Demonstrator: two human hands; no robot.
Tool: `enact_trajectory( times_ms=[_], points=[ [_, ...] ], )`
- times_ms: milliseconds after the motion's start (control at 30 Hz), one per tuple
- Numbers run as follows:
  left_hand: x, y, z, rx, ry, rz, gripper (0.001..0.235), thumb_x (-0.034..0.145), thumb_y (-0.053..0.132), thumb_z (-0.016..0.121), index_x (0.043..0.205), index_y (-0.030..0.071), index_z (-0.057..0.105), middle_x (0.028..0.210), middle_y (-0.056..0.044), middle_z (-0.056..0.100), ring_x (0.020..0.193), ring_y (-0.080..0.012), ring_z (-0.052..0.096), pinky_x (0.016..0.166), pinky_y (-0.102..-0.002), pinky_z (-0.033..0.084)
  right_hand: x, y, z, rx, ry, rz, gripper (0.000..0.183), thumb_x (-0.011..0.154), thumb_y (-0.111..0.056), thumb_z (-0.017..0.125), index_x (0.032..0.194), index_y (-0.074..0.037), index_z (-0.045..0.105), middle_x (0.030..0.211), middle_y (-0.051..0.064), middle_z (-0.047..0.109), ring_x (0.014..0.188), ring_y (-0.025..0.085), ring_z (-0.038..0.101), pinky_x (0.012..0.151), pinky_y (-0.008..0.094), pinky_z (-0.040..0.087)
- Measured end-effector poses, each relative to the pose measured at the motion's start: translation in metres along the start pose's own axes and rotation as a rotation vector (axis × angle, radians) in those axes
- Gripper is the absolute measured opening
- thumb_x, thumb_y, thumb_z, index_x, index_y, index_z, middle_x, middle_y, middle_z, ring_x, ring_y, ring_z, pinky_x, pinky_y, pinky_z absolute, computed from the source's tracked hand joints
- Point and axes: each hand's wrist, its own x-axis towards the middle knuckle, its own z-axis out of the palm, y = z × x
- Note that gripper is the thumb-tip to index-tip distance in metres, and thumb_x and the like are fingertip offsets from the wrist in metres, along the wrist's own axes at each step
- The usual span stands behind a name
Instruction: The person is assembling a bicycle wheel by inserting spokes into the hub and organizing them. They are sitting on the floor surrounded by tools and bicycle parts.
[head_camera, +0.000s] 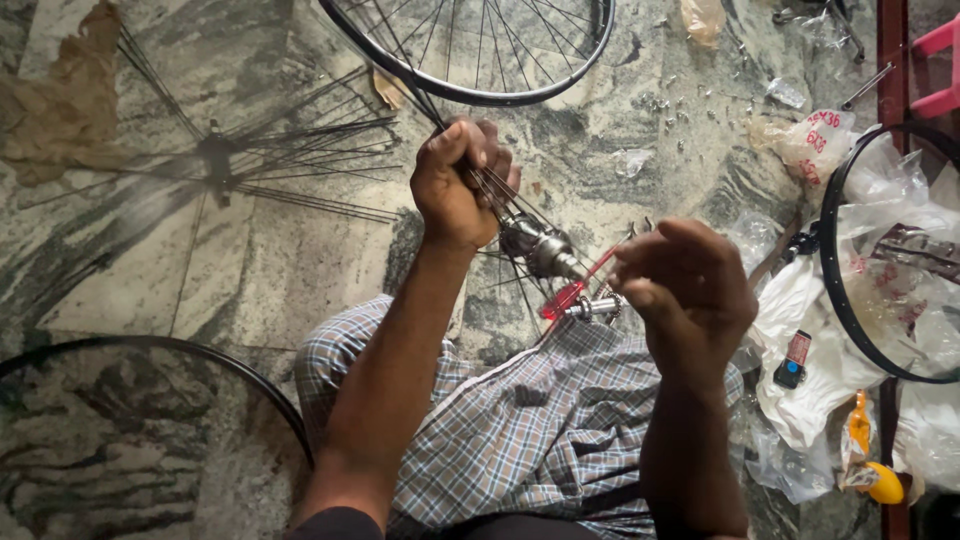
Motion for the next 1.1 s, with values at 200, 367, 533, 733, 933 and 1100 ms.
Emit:
enact_trajectory(
  times_ms=[200,367,533,733,933,1100],
  points=[
    [-0.009,0.002,0.031,0.146,-0.146,0.001,0.038,0.101,0.035,0.056,0.073,0.012,0.047,0.062,0.000,0.039,0.045,-0.0122,0.040,0.044,-0.033,0.042,-0.015,-0.008,-0.018,-0.073,0.014,-0.111,0.033,0.106,-0.017,0.066,0.133,0.001,0.064,0.107,0.015,0.074,0.090,0.018,0.073,0.084,0.030,0.060],
    [-0.017,-0.010,0.058,0.289,-0.271,-0.050,0.031,0.100,0.031,0.051,0.076,0.011,0.047,0.065,-0.003,0.044,0.049,-0.0142,0.041,0.047,-0.033,0.042,-0.006,0.035,-0.046,-0.361,0.004,0.168,0.027,0.106,-0.021,0.064,0.119,0.002,0.070,0.113,0.014,0.073,0.105,0.021,0.070,0.093,0.033,0.057],
    [-0.020,-0.039,0.095,0.560,-0.567,0.037,0.036,0.102,0.031,0.044,0.072,0.012,0.048,0.068,-0.003,0.047,0.054,-0.0129,0.043,0.051,-0.030,0.040,-0.002,0.098,-0.057,-0.342,-0.125,0.270,0.038,0.112,-0.030,0.047,0.112,-0.002,0.072,0.100,0.008,0.070,0.093,0.015,0.061,0.083,0.029,0.050],
    [-0.048,-0.058,0.126,0.746,-0.648,-0.053,0.032,0.100,0.028,0.047,0.076,0.007,0.049,0.071,-0.002,0.048,0.065,-0.0136,0.047,0.065,-0.030,0.039,0.005,0.105,-0.066,-0.348,-0.249,0.253,0.029,0.106,-0.024,0.053,0.119,0.001,0.058,0.108,0.008,0.067,0.104,0.014,0.063,0.086,0.032,0.054],
    [-0.078,-0.073,0.145,0.730,-0.582,-0.183,0.035,0.104,0.029,0.049,0.078,0.006,0.052,0.070,0.000,0.047,0.065,-0.0111,0.046,0.062,-0.029,0.036,0.008,0.050,-0.072,0.022,-0.299,0.304,0.042,0.089,-0.004,0.067,0.130,0.002,0.059,0.110,0.011,0.066,0.096,0.013,0.063,0.079,0.028,0.054],
    [-0.086,-0.080,0.150,0.787,-0.548,-0.061,0.044,0.107,0.039,0.046,0.084,0.005,0.060,0.070,0.001,0.048,0.060,-0.0092,0.047,0.056,-0.027,0.037,0.014,0.031,-0.082,-0.272,-0.267,0.033,0.028,0.104,-0.010,0.064,0.128,0.003,0.064,0.118,0.013,0.070,0.103,0.018,0.070,0.087,0.026,0.059]
  ],
)
